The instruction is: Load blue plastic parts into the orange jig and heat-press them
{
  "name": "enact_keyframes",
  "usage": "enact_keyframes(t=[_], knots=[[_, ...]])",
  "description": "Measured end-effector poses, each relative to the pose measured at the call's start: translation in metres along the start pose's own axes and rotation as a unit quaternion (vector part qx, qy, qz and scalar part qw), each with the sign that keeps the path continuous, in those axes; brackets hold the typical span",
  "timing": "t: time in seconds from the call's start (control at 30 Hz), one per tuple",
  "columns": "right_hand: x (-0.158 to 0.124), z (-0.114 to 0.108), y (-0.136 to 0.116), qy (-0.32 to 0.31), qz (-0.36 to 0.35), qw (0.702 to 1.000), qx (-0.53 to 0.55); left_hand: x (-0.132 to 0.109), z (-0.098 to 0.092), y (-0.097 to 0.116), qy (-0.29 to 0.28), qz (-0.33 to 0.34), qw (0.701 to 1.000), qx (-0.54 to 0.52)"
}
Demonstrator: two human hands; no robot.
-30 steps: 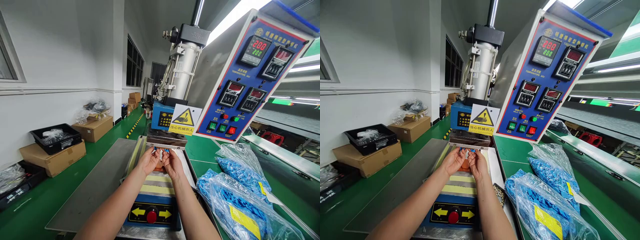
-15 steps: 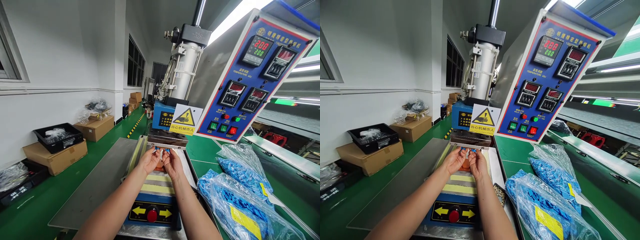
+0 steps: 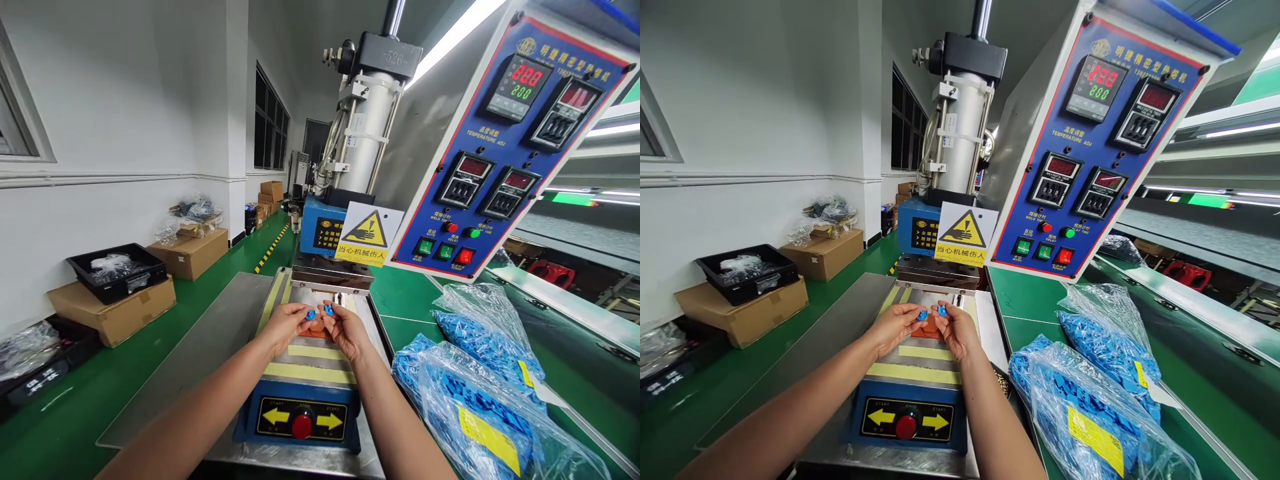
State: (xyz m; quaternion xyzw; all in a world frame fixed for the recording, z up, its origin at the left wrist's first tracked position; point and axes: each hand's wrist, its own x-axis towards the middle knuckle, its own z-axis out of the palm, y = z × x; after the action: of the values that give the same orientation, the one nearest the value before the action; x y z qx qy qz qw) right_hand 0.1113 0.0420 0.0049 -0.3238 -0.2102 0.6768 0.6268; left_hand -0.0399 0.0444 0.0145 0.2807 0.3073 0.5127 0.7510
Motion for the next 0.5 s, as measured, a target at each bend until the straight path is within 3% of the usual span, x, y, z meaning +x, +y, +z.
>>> enact_keyframes(t=[0.1, 0.23, 0.37, 0.5], knots=[[-0.010, -0.006, -0.001, 0.006, 0.003, 0.999, -0.040, -0.007, -0.002, 0.005, -0.012, 0.049, 0.986, 0.161], [-0.040, -0.015, -0.003, -0.015, 0.027, 0.993, -0.117, -0.008, 0.003, -0.007, -0.080, 0.095, 0.956, 0.266], [-0.088, -0.033, -0.001, -0.033, 0.086, 0.988, -0.123, -0.014, 0.015, -0.044, -0.179, 0.101, 0.903, 0.377], [-0.141, -0.071, -0.011, 0.008, 0.091, 0.993, -0.081, -0.026, 0.039, -0.094, -0.258, 0.057, 0.869, 0.418]])
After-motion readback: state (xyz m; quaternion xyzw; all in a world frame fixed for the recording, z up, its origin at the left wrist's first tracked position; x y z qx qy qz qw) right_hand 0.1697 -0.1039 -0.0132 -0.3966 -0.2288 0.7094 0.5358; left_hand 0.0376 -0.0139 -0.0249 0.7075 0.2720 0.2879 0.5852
